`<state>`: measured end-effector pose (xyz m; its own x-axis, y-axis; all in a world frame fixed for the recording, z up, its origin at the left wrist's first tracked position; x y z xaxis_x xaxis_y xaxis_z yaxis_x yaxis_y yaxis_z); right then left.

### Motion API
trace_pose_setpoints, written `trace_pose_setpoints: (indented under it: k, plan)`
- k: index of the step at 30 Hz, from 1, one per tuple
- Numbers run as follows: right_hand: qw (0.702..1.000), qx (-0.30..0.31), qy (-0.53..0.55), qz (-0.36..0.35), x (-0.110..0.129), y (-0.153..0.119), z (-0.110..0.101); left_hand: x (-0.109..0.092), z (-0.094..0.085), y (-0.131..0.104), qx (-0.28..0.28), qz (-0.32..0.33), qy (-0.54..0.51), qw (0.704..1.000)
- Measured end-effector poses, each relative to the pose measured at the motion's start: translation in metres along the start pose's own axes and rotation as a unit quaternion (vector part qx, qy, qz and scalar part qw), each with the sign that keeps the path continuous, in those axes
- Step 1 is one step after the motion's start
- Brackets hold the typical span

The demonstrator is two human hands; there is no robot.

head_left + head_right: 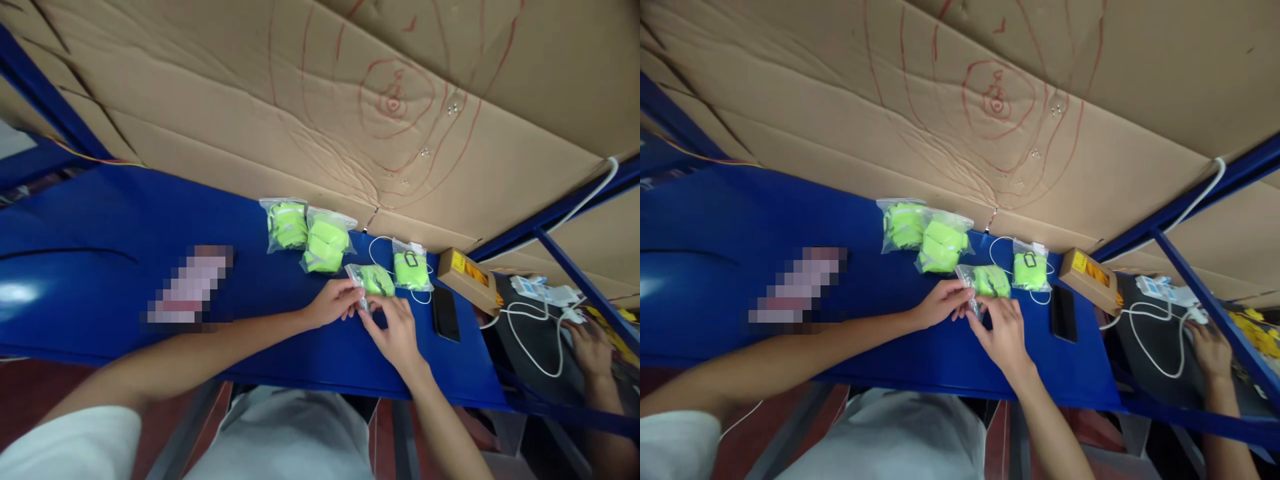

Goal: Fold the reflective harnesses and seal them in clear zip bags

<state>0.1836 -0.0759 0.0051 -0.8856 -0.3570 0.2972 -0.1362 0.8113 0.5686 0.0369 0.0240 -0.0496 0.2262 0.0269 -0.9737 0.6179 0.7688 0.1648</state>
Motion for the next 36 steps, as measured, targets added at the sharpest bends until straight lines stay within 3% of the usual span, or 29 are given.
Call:
trace_pose_setpoints:
  k: [5,11,15,20,23,26,31,36]
  plan:
    - [0.997,-0.001,0.009,0.082,-0.002,0.0,0.002,-0.004,0.001,-0.002,0.043,-0.012,-0.024,0.999]
    - [0.996,0.051,-0.065,0.027,0.005,0.007,-0.007,-0.005,0.0,-0.001,0.014,-0.02,-0.021,0.999]
    - [0.985,0.129,0.04,0.107,-0.003,0.024,-0.011,-0.004,-0.001,0.001,0.002,-0.026,-0.017,1.0]
    - [0.937,0.208,0.192,0.205,-0.021,0.036,-0.004,-0.003,-0.003,0.001,0.01,-0.025,-0.012,1.0]
    - [0.93,0.19,0.218,0.227,-0.028,0.033,-0.001,-0.002,-0.003,0.0,0.018,-0.025,-0.006,0.999]
    - [0.941,0.16,0.206,0.214,-0.031,0.029,-0.001,0.0,-0.003,-0.001,0.038,-0.029,0.0,0.999]
    - [0.956,0.18,0.16,0.166,-0.027,0.025,0.001,-0.001,-0.004,-0.001,0.062,-0.033,0.013,0.997]
    - [0.988,0.099,0.057,0.102,-0.018,0.02,0.005,-0.009,-0.004,-0.001,0.056,-0.016,0.06,0.996]
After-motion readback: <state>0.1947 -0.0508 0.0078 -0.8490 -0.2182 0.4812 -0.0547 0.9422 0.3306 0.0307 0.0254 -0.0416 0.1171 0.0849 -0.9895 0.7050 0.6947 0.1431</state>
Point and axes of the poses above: each hand's wrist, its own y-axis towards the middle knuckle, its own z-axis out of the palm, x = y × z, the point moved 2 cm from there along y, towards the middle knuckle, and after that the axes turned 4 degrees about -x, right-handed, at the moved point
